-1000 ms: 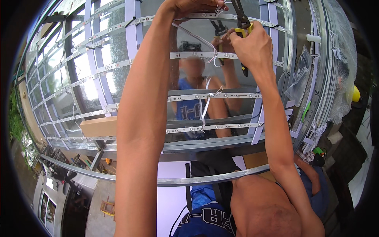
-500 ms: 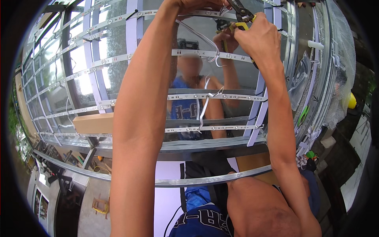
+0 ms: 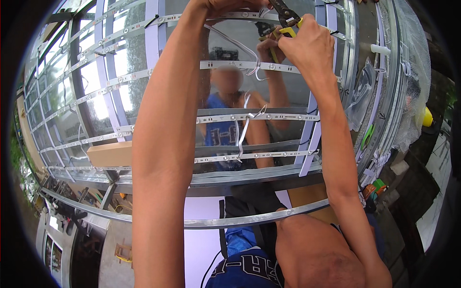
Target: The person wires LED strips onto a metal and glass frame by stripping the wires with a wire stripper.
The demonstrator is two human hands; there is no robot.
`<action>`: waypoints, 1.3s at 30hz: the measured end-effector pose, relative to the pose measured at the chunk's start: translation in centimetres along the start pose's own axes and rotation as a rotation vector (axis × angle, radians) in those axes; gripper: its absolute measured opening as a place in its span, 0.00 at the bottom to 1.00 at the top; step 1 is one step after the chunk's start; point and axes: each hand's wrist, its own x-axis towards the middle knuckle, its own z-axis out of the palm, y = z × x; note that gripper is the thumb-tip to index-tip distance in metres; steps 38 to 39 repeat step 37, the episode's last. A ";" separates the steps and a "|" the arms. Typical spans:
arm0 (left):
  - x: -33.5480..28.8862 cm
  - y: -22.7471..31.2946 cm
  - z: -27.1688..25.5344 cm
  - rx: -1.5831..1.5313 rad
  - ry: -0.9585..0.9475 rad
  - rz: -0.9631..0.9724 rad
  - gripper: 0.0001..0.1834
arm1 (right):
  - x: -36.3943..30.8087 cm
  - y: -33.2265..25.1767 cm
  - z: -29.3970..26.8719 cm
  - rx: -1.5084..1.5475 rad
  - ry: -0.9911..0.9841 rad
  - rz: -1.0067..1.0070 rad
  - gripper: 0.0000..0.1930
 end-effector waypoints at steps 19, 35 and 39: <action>-0.1 0.3 0.2 0.014 -0.014 0.010 0.03 | 0.2 0.4 0.4 0.021 0.015 0.008 0.22; 0.5 0.6 0.2 -0.037 0.076 -0.068 0.05 | 0.8 -0.9 -0.3 0.246 0.059 0.234 0.18; 0.7 0.3 -0.3 -0.020 0.015 -0.098 0.06 | 1.0 -0.9 0.0 0.296 0.268 0.274 0.18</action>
